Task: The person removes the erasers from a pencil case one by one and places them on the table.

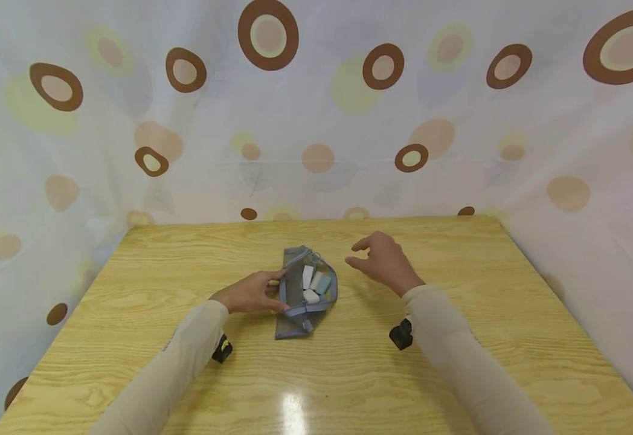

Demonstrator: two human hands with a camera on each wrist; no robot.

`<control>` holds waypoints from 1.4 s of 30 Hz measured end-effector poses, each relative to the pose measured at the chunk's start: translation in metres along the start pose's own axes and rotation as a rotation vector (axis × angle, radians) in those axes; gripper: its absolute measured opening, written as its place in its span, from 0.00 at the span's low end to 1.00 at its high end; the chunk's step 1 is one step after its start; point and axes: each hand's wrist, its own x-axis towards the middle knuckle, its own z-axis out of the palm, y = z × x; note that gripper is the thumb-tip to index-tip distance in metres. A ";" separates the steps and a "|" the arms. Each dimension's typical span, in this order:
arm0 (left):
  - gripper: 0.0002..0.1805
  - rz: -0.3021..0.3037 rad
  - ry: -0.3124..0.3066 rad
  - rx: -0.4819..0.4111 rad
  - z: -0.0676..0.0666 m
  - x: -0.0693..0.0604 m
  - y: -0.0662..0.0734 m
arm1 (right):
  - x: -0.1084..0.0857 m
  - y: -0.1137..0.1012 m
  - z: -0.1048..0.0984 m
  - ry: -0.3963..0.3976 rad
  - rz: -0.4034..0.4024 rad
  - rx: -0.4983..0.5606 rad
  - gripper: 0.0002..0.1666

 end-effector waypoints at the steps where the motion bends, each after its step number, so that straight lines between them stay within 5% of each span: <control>1: 0.52 -0.002 0.001 -0.001 0.000 0.000 0.000 | -0.001 -0.002 0.001 -0.004 -0.006 0.002 0.20; 42: 0.51 -0.008 -0.012 -0.024 -0.001 0.000 0.001 | -0.005 -0.046 0.042 -0.243 -0.098 0.092 0.09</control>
